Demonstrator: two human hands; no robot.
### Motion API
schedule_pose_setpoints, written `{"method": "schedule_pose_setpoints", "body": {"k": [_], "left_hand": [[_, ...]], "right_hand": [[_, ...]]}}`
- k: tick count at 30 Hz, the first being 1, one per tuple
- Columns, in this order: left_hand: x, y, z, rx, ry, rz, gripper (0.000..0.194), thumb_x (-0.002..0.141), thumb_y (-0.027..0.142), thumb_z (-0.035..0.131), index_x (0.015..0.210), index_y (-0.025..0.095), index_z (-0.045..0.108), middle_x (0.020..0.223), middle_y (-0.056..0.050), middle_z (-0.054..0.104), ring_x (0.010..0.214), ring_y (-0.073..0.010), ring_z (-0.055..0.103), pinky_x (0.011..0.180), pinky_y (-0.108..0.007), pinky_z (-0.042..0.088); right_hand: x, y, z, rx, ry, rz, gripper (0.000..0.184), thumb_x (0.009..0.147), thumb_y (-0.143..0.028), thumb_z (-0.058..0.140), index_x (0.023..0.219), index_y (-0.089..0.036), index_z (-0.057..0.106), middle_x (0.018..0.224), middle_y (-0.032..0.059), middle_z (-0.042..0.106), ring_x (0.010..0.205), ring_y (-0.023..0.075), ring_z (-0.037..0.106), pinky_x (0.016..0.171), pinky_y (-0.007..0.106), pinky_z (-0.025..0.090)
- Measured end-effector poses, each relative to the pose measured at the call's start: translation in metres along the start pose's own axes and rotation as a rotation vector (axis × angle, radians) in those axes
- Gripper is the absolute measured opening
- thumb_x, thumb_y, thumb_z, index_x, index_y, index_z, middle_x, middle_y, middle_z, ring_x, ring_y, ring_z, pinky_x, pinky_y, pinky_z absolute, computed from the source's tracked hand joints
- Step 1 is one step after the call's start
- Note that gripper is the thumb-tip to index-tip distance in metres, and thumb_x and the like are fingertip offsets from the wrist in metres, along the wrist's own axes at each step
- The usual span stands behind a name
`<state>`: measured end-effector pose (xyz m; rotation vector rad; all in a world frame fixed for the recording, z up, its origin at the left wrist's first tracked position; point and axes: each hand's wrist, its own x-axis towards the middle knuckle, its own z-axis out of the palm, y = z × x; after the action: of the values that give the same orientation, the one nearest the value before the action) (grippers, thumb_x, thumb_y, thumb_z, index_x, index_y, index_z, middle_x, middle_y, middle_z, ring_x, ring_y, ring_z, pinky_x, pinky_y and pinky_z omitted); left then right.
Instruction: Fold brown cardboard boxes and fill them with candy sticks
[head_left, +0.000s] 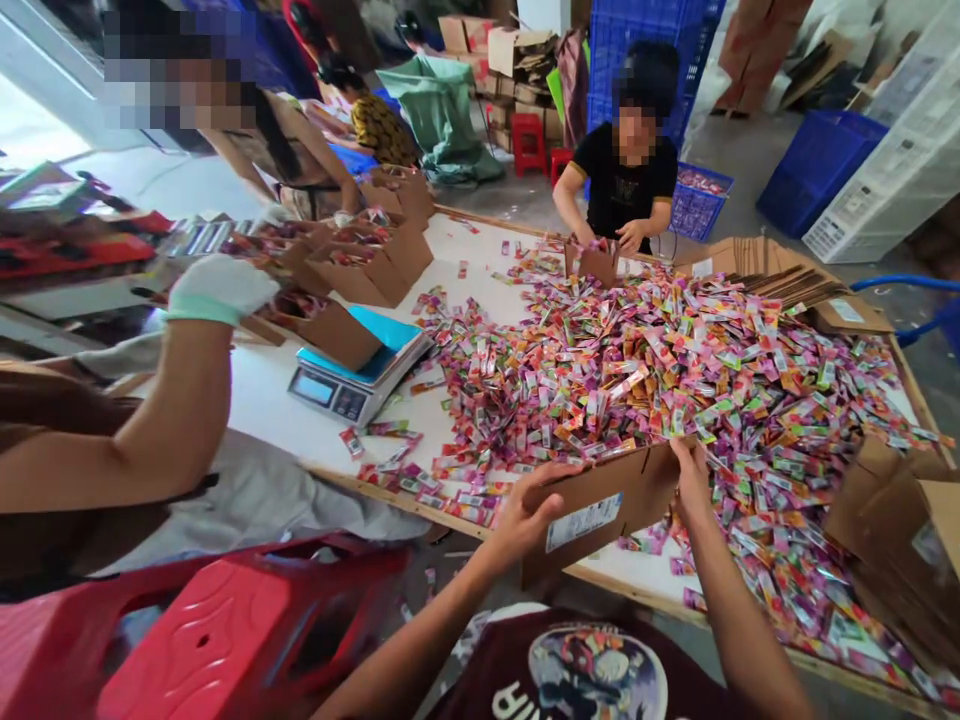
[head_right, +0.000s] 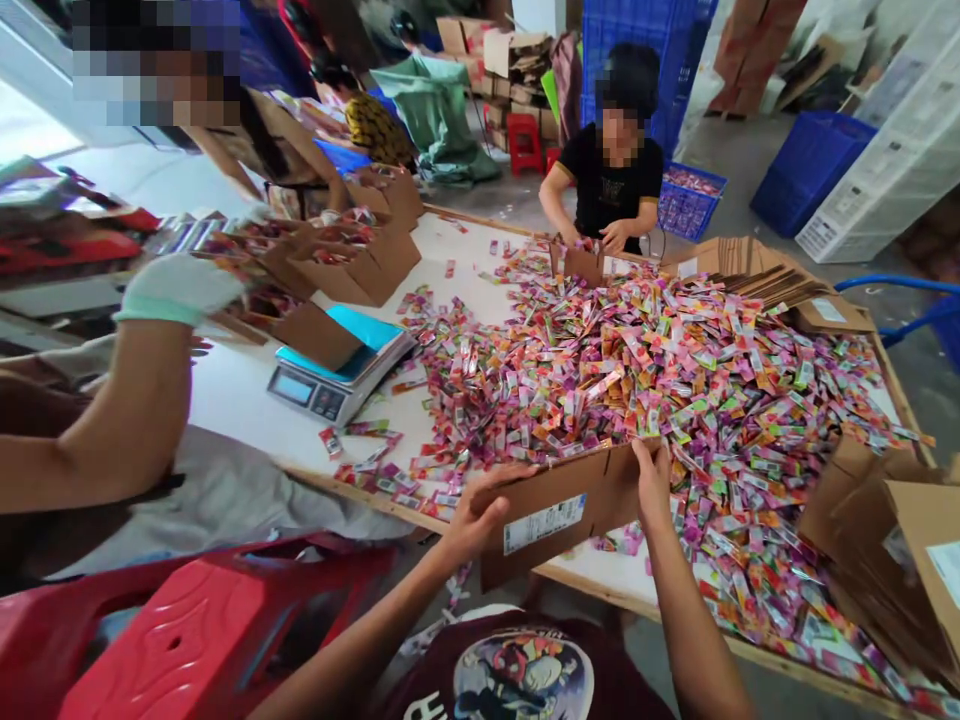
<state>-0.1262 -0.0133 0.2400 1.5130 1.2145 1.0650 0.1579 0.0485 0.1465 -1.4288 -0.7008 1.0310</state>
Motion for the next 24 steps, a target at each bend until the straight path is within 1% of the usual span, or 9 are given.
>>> {"method": "schedule_pose_setpoints", "body": {"k": [4, 8, 10, 12, 14, 17, 20, 22, 24], "left_hand": [[-0.003, -0.011, -0.015, 0.157, -0.135, -0.027, 0.079, 0.082, 0.086, 0.049, 0.121, 0.024, 0.078, 0.14, -0.015, 0.065, 0.133, -0.0359, 0.057, 0.112, -0.05, 0.046], [-0.004, -0.054, -0.018, 0.428, -0.167, -0.02, 0.088, 0.071, 0.083, 0.067, 0.137, 0.025, 0.07, 0.159, -0.017, 0.05, 0.154, -0.0397, 0.035, 0.123, -0.053, 0.031], [-0.008, -0.086, -0.021, 0.45, -0.362, 0.012, 0.083, 0.069, 0.079, 0.072, 0.134, 0.029, 0.072, 0.152, -0.015, 0.06, 0.152, -0.0386, 0.041, 0.124, -0.053, 0.03], [-0.015, -0.116, -0.029, 0.397, -0.58, 0.036, 0.068, 0.075, 0.075, 0.069, 0.131, 0.036, 0.074, 0.144, -0.009, 0.068, 0.147, -0.0354, 0.049, 0.126, -0.053, 0.026], [-0.024, -0.14, -0.036, 0.355, -0.614, 0.025, 0.058, 0.08, 0.071, 0.064, 0.128, 0.04, 0.074, 0.141, -0.006, 0.071, 0.148, -0.0352, 0.048, 0.128, -0.058, 0.019], [-0.042, -0.163, -0.036, 0.297, -0.388, -0.08, 0.054, 0.078, 0.067, 0.065, 0.116, 0.033, 0.08, 0.136, -0.01, 0.073, 0.151, -0.039, 0.042, 0.126, -0.06, 0.024], [-0.066, -0.173, -0.017, 0.229, 0.003, -0.241, 0.061, 0.079, 0.066, 0.065, 0.123, 0.025, 0.074, 0.134, -0.014, 0.07, 0.142, -0.0389, 0.05, 0.12, -0.057, 0.037], [-0.079, -0.177, -0.001, 0.203, 0.235, -0.297, 0.07, 0.081, 0.068, 0.063, 0.135, 0.023, 0.065, 0.132, -0.015, 0.066, 0.135, -0.0372, 0.055, 0.117, -0.056, 0.041], [-0.084, -0.179, 0.009, 0.157, 0.297, -0.319, 0.074, 0.083, 0.07, 0.06, 0.14, 0.022, 0.058, 0.117, -0.011, 0.068, 0.122, -0.034, 0.062, 0.112, -0.054, 0.045]], "right_hand": [[-0.013, 0.01, 0.003, 0.139, -0.156, 0.136, 0.04, 0.073, -0.054, 0.069, 0.099, -0.024, 0.067, 0.096, 0.0018, 0.073, 0.091, 0.0245, 0.069, 0.083, 0.035, 0.055], [-0.037, 0.042, 0.004, 0.011, -0.326, 0.116, 0.045, 0.077, -0.058, 0.07, 0.108, -0.026, 0.069, 0.108, 0.0056, 0.073, 0.11, 0.0293, 0.068, 0.096, 0.04, 0.054], [-0.05, 0.066, 0.014, -0.125, -0.29, 0.021, 0.054, 0.071, -0.061, 0.077, 0.111, -0.026, 0.068, 0.111, 0.007, 0.072, 0.113, 0.0301, 0.065, 0.103, 0.043, 0.051], [-0.058, 0.088, 0.029, -0.25, -0.237, -0.048, 0.066, 0.059, -0.062, 0.085, 0.111, -0.024, 0.067, 0.11, 0.0087, 0.071, 0.109, 0.0313, 0.064, 0.105, 0.047, 0.049], [-0.06, 0.104, 0.046, -0.286, -0.273, -0.04, 0.066, 0.058, -0.061, 0.086, 0.109, -0.024, 0.068, 0.11, 0.0093, 0.072, 0.107, 0.0314, 0.065, 0.105, 0.048, 0.048], [-0.053, 0.113, 0.061, -0.134, -0.426, 0.084, 0.043, 0.071, -0.056, 0.077, 0.103, -0.027, 0.073, 0.111, 0.007, 0.074, 0.109, 0.0291, 0.066, 0.103, 0.045, 0.049], [-0.046, 0.117, 0.061, -0.007, -0.437, 0.158, 0.018, 0.07, -0.044, 0.072, 0.07, -0.026, 0.07, 0.11, 0.0054, 0.076, 0.108, 0.028, 0.066, 0.1, 0.042, 0.048], [-0.044, 0.12, 0.057, -0.014, -0.453, 0.14, 0.024, 0.069, -0.036, 0.067, 0.051, -0.024, 0.058, 0.108, 0.0055, 0.076, 0.11, 0.028, 0.064, 0.101, 0.042, 0.047], [-0.046, 0.12, 0.054, -0.049, -0.488, 0.113, 0.027, 0.068, -0.031, 0.062, 0.044, -0.024, 0.053, 0.107, 0.006, 0.076, 0.113, 0.0279, 0.063, 0.103, 0.042, 0.045]]}}
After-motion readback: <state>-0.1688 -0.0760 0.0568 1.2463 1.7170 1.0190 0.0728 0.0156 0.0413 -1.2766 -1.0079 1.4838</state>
